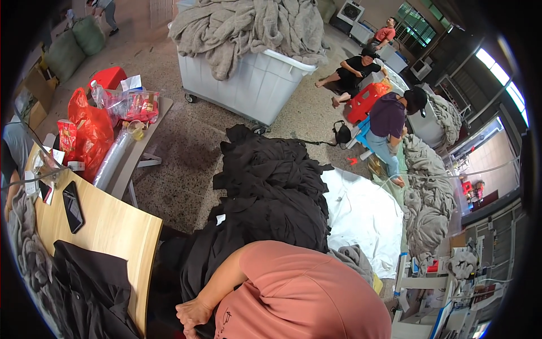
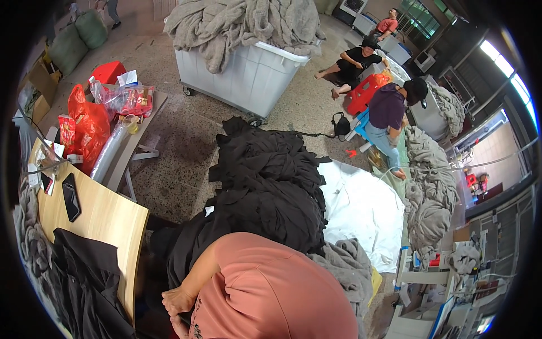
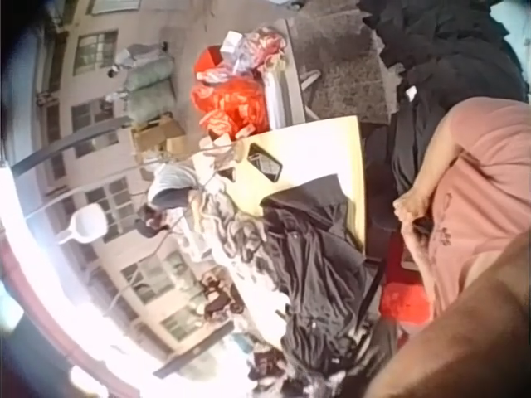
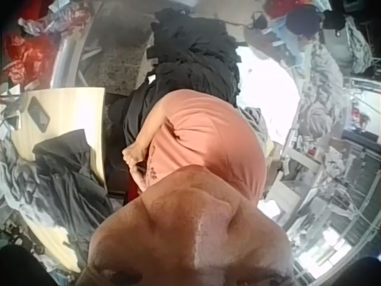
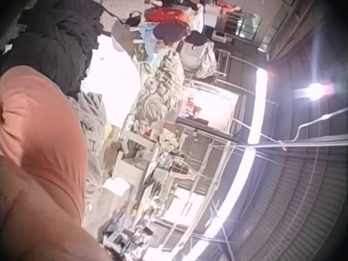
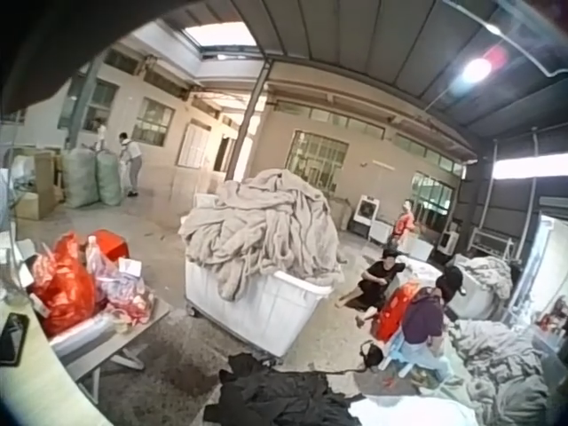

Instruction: Sorting and inspecting black garments at a workbench in a factory.

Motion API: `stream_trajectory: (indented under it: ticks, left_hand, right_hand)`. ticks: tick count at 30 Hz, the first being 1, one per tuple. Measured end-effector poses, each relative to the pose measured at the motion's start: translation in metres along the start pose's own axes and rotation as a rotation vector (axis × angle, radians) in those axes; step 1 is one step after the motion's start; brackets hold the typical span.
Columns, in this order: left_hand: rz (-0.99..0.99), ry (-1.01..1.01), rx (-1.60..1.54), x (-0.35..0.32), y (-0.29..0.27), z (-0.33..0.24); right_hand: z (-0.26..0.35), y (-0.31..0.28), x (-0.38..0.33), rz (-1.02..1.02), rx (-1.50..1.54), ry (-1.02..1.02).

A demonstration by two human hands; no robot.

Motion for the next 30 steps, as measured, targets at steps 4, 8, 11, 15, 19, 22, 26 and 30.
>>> stream_trajectory:
  ticks: [4,8,11,15,19,22,26,30]
  left_hand:
    - [-0.021,-0.010,-0.009,-0.008,-0.006,-0.002]
    - [-0.031,-0.024,-0.022,-0.013,-0.007,-0.002]
    - [-0.030,-0.035,-0.024,-0.014,-0.007,-0.002]
    - [-0.039,-0.043,-0.040,-0.015,-0.009,0.001]
    - [-0.065,-0.046,-0.052,-0.021,-0.017,0.004]
    - [-0.059,-0.041,0.042,-0.010,-0.027,0.018]
    - [-0.102,0.111,0.166,-0.013,-0.016,0.015]
    - [-0.151,0.257,0.294,-0.017,-0.003,0.008]
  right_hand:
    - [0.000,0.000,0.003,-0.020,0.046,0.011]
    - [0.001,-0.006,0.005,0.048,0.094,0.036]
    - [0.001,-0.004,0.003,0.073,0.083,0.062]
    - [-0.001,0.000,0.002,0.120,0.077,0.087]
    - [-0.003,-0.001,0.006,0.257,0.219,0.365]
    - [-0.006,-0.007,0.011,0.359,0.276,0.572]
    - [-0.009,-0.009,0.009,0.473,0.353,0.722]
    - [-0.013,0.002,-0.001,0.367,0.427,0.709]
Point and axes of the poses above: each hand's wrist, its own x-axis towards the middle knuckle, its own y-axis out of the palm, z = x × y, the point moved 2 cm from there along x, towards the middle knuckle
